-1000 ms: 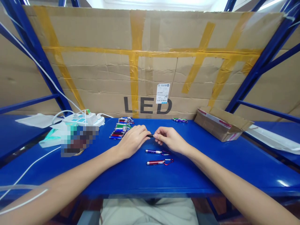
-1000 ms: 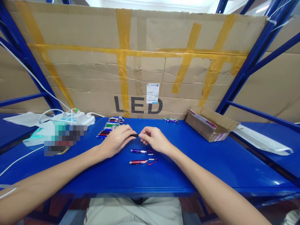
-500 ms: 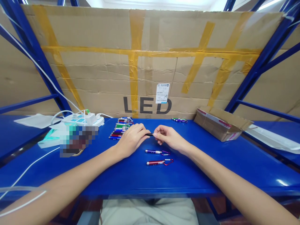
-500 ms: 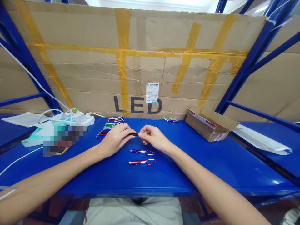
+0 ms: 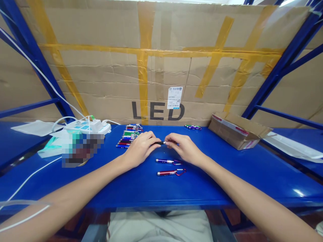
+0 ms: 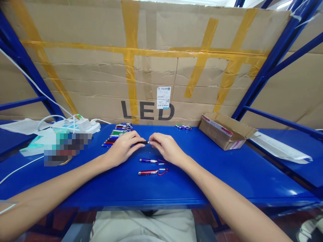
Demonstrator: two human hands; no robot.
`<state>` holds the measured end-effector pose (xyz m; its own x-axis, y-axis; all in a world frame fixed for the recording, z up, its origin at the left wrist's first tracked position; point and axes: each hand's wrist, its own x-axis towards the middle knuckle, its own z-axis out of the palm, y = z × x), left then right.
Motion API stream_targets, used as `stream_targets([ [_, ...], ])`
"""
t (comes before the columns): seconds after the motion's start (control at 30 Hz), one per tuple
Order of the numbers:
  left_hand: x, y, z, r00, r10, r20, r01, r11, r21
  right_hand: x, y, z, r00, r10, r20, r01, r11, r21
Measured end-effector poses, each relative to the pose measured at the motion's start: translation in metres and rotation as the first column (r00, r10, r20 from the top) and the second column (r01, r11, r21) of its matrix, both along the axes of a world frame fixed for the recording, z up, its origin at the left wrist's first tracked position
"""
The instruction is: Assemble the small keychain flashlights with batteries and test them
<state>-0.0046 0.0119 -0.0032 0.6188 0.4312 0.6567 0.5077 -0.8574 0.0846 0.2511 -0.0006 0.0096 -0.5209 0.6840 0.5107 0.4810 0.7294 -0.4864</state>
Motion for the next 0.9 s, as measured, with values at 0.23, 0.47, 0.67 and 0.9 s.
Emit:
stream_targets([
  [0.23, 0.000, -0.004, 0.002, 0.999, -0.008, -0.042, 0.013, 0.992, 0.122, 0.000, -0.004, -0.001, 1.000, 0.003, -0.029, -0.006, 0.993, -0.115],
  [0.47, -0.002, -0.005, 0.008, 0.988, 0.003, -0.156, 0.065, 0.901, 0.429, -0.007, -0.003, 0.003, 0.911, -0.056, -0.408, -0.246, 0.720, -0.648],
  [0.67, -0.001, -0.009, 0.017, 0.981, -0.003, -0.194, 0.115, 0.814, 0.569, -0.002, 0.000, 0.008, 0.837, -0.197, -0.510, -0.379, 0.463, -0.801],
  [0.9, 0.000, -0.006, 0.013, 0.990, -0.027, -0.135, 0.085, 0.892, 0.443, -0.003, 0.001, 0.006, 0.834, -0.225, -0.504, -0.390, 0.404, -0.827],
])
